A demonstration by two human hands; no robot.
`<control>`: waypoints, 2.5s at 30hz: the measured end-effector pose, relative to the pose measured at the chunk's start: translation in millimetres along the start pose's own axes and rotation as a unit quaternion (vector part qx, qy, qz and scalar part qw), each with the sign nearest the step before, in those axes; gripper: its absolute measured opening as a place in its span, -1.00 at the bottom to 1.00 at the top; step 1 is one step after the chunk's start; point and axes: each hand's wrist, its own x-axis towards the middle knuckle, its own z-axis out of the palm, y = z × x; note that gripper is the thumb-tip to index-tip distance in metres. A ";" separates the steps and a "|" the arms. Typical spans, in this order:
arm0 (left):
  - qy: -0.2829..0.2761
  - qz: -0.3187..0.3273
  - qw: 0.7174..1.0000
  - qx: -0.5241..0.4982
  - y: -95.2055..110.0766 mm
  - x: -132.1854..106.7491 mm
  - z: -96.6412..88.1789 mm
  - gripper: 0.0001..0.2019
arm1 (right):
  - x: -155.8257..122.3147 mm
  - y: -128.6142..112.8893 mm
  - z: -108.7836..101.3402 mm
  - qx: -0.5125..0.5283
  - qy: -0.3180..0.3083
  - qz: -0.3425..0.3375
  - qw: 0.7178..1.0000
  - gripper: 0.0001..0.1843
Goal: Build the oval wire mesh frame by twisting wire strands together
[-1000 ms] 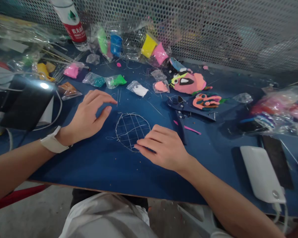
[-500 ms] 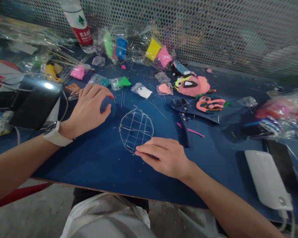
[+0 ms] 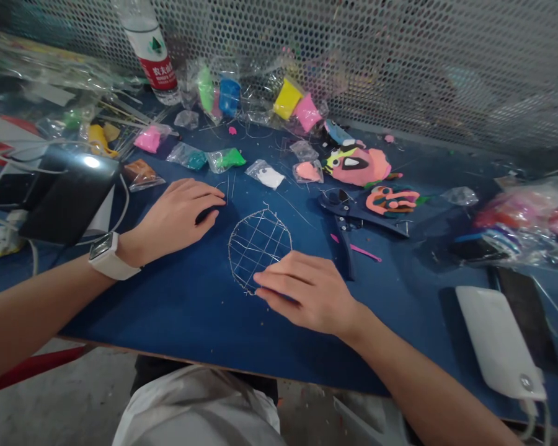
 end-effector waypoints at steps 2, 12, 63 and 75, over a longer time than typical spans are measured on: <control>0.010 0.002 1.000 0.004 3.0 -1.4 0.5 -0.71 | 1.6 6.0 -5.7 -0.043 0.041 0.032 0.998 -0.76; -0.020 0.107 0.985 -0.132 24.1 -6.1 -6.6 -0.88 | -15.5 58.9 -9.7 -0.224 -0.088 0.265 0.934 -0.61; -0.113 -0.023 0.943 -0.313 50.0 -25.7 7.8 -0.53 | -15.8 54.3 -10.1 -0.230 -0.157 0.291 0.915 -0.59; -0.123 -0.004 0.955 -0.270 47.0 -24.8 3.8 -0.39 | -15.9 53.2 -10.8 -0.228 -0.161 0.295 0.914 -0.56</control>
